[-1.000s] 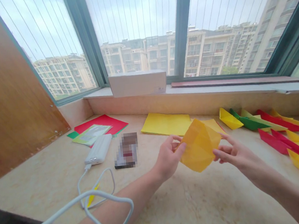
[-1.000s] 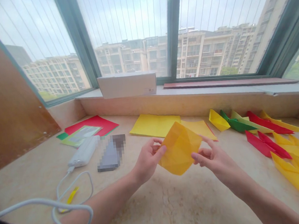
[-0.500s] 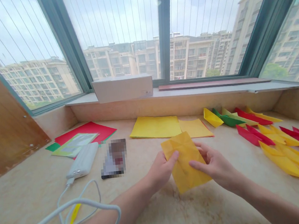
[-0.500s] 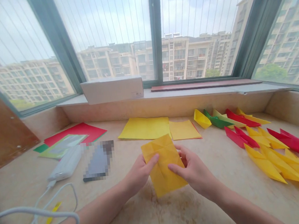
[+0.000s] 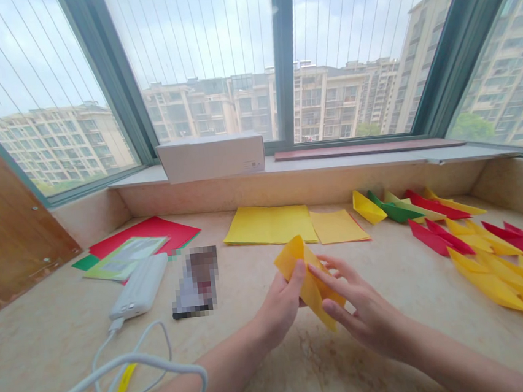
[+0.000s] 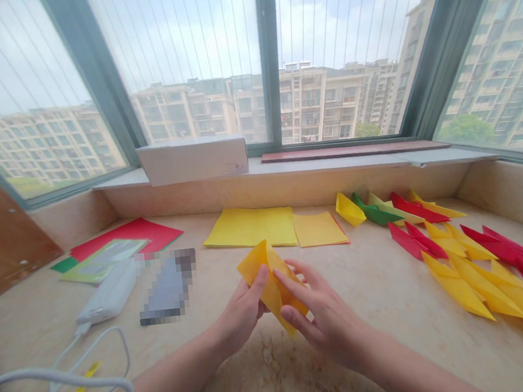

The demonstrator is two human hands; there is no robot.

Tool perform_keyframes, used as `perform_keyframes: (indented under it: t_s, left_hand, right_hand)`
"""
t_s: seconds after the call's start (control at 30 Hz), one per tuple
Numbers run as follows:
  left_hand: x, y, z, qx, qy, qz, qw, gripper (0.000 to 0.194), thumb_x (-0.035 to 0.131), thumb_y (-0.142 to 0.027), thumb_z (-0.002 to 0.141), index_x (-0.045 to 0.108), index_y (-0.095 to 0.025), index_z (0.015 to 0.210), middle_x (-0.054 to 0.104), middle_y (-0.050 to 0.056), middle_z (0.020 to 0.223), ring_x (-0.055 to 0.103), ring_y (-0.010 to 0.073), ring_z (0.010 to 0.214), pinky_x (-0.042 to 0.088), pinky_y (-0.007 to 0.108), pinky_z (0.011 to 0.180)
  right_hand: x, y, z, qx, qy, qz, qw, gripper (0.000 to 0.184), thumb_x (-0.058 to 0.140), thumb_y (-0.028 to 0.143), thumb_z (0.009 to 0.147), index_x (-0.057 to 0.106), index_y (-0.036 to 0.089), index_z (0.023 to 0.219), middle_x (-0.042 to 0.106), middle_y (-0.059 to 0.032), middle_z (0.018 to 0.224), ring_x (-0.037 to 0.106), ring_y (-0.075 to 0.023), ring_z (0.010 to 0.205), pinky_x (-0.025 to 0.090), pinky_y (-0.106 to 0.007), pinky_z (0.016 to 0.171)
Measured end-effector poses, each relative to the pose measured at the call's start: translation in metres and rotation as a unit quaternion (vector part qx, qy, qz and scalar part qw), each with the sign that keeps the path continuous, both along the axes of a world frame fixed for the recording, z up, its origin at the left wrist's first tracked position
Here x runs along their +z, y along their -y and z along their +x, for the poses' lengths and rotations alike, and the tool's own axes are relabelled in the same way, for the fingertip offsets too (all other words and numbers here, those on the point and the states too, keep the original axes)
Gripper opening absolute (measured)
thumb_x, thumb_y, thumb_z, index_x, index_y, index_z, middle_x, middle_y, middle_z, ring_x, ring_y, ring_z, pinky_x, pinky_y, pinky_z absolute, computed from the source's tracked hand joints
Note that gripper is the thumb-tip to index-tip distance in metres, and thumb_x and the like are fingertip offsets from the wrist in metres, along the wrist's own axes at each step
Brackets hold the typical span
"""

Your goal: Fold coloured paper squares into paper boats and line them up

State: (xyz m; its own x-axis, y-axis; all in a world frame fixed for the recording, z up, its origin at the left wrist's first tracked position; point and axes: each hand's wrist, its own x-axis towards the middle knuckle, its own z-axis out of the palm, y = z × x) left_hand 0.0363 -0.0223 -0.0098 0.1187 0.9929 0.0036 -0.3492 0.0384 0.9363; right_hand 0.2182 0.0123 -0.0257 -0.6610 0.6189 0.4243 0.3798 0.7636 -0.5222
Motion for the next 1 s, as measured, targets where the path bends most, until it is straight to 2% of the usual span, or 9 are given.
perform_keyframes:
  t_s: [0.1,0.17,0.27,0.37,0.43,0.6,0.67,0.8,1.0]
  left_hand:
    - [0.000,-0.001,-0.001,0.027,-0.050,0.041,0.998,0.048,0.068,-0.055,0.083,0.066,-0.015,0.109,0.071,0.011,0.107,0.067,0.0249,0.096,0.052,0.034,0.085]
    - [-0.001,-0.003,-0.001,0.067,-0.068,0.058,0.994,0.044,0.069,-0.053,0.083,0.066,-0.015,0.106,0.071,0.010,0.103,0.066,0.0247,0.097,0.051,0.035,0.088]
    - [-0.003,-0.007,-0.003,0.109,-0.048,0.056,0.991,0.044,0.066,-0.053,0.084,0.065,-0.016,0.107,0.071,0.008,0.098,0.066,0.0254,0.096,0.051,0.037,0.089]
    - [-0.002,-0.007,-0.003,0.124,-0.046,0.046,0.990,0.042,0.067,-0.052,0.083,0.065,-0.015,0.104,0.071,0.008,0.093,0.066,0.0247,0.094,0.051,0.036,0.086]
    - [-0.001,-0.007,-0.003,0.128,-0.052,0.043,0.990,0.041,0.067,-0.050,0.084,0.066,-0.015,0.104,0.071,0.007,0.092,0.067,0.0231,0.090,0.052,0.033,0.082]
    - [0.004,-0.008,-0.008,0.178,-0.103,0.052,0.977,0.033,0.073,-0.045,0.079,0.069,-0.014,0.089,0.070,0.005,0.085,0.063,0.0178,0.077,0.050,0.026,0.071]
    - [0.005,-0.009,-0.010,0.151,-0.131,0.056,0.978,0.031,0.074,-0.043,0.078,0.070,-0.013,0.086,0.070,0.006,0.084,0.062,0.0171,0.075,0.049,0.026,0.069]
    - [0.002,-0.007,-0.010,0.064,-0.162,0.072,0.982,0.030,0.074,-0.042,0.079,0.071,-0.013,0.084,0.068,0.005,0.080,0.060,0.0158,0.072,0.047,0.025,0.068]
    - [-0.001,-0.005,-0.007,-0.009,-0.116,0.073,0.991,0.037,0.076,-0.047,0.077,0.072,-0.012,0.089,0.069,0.006,0.085,0.061,0.0161,0.074,0.048,0.025,0.069]
  right_hand:
    - [0.005,0.003,0.001,0.039,0.020,-0.033,0.998,0.059,0.048,0.044,0.098,0.032,0.032,0.154,0.017,-0.0093,0.163,0.023,-0.0342,0.148,0.030,-0.056,0.116]
    - [0.007,0.005,0.001,0.060,-0.007,-0.074,0.995,0.054,0.044,0.045,0.100,0.037,0.031,0.151,0.016,-0.0078,0.164,0.018,-0.0333,0.150,0.026,-0.055,0.118]
    - [0.007,0.005,-0.003,0.032,-0.117,-0.167,0.978,0.046,0.045,0.045,0.100,0.048,0.031,0.143,0.038,-0.0102,0.155,0.037,-0.0306,0.142,0.036,-0.053,0.114]
    - [0.000,0.001,-0.008,0.029,-0.206,-0.311,0.928,0.057,0.058,0.045,0.093,0.040,0.029,0.144,0.061,-0.0122,0.130,0.065,-0.0269,0.111,0.055,-0.045,0.092]
    - [-0.003,-0.002,-0.010,0.040,-0.225,-0.371,0.900,0.061,0.064,0.044,0.090,0.039,0.027,0.143,0.068,-0.0104,0.114,0.070,-0.0241,0.094,0.059,-0.040,0.079]
    - [0.005,-0.002,-0.008,0.033,-0.191,-0.348,0.917,0.034,0.068,0.041,0.087,0.062,0.021,0.113,0.072,-0.0071,0.100,0.068,-0.0211,0.090,0.054,-0.033,0.080]
    - [0.012,0.000,-0.006,0.027,-0.171,-0.347,0.922,0.029,0.063,0.046,0.090,0.065,0.020,0.104,0.071,-0.0058,0.093,0.066,-0.0188,0.083,0.052,-0.030,0.073]
    - [0.016,0.002,-0.004,0.005,-0.160,-0.377,0.912,0.039,0.059,0.055,0.090,0.067,0.017,0.087,0.067,-0.0040,0.077,0.059,-0.0150,0.067,0.044,-0.025,0.058]
    - [0.016,0.001,-0.005,-0.024,-0.193,-0.389,0.901,0.042,0.064,0.058,0.085,0.066,0.016,0.082,0.068,-0.0048,0.077,0.061,-0.0161,0.068,0.046,-0.026,0.059]
